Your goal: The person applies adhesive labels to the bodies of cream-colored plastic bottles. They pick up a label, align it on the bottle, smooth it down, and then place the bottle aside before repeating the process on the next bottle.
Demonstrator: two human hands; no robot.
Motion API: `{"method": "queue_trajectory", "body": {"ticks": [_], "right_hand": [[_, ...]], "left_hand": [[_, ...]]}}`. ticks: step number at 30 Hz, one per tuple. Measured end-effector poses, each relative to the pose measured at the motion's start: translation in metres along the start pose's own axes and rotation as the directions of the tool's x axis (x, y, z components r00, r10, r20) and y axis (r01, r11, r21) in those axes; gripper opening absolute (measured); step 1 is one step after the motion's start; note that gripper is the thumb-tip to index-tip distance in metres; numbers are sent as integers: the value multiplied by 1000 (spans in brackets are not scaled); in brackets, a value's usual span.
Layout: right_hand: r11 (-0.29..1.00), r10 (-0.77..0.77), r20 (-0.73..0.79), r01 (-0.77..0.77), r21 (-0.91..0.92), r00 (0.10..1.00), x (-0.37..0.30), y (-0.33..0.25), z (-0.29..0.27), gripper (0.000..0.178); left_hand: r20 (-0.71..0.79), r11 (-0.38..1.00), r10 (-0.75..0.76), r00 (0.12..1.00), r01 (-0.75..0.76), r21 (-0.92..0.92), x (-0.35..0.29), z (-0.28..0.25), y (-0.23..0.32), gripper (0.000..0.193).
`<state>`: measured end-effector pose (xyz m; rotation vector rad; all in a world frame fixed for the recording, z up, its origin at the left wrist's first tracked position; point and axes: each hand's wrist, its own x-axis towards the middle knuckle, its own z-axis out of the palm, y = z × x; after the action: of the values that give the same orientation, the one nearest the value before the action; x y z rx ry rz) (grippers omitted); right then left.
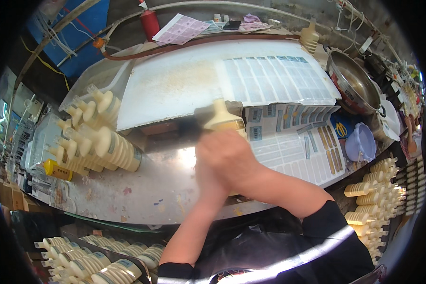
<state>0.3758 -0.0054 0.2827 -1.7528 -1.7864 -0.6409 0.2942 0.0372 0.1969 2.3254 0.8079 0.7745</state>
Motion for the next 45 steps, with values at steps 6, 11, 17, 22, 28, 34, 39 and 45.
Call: {"method": "queue_trajectory", "body": {"ticks": [6,11,17,22,28,34,39,45], "right_hand": [[993,-9,216,-16,113,976,19,7,0,8],[992,124,187,-124,-10,975,35,42,-18,13],[1000,-8,168,4,26,986,41,47,-21,19],[982,145,187,-164,90,972,29,53,-18,15],[716,618,176,-641,277,766,17,71,-29,26],[533,706,181,-682,501,685,0,81,10,34],[533,757,29,-643,550,652,-40,117,34,32],[539,758,4,-630,559,653,-44,103,22,30]], "left_hand": [[86,983,-85,993,98,-155,6,-18,12,56],[93,923,-277,956,292,-249,11,-37,45,83],[36,936,-260,965,261,-235,11,-34,45,80],[-48,982,-86,995,76,-172,7,-35,46,91],[153,991,-133,979,136,-9,7,-35,44,97],[203,970,-234,951,244,-25,10,-37,42,111],[228,959,-237,944,265,-99,11,-34,36,119],[181,946,-245,952,276,-171,9,-29,30,120]]}}
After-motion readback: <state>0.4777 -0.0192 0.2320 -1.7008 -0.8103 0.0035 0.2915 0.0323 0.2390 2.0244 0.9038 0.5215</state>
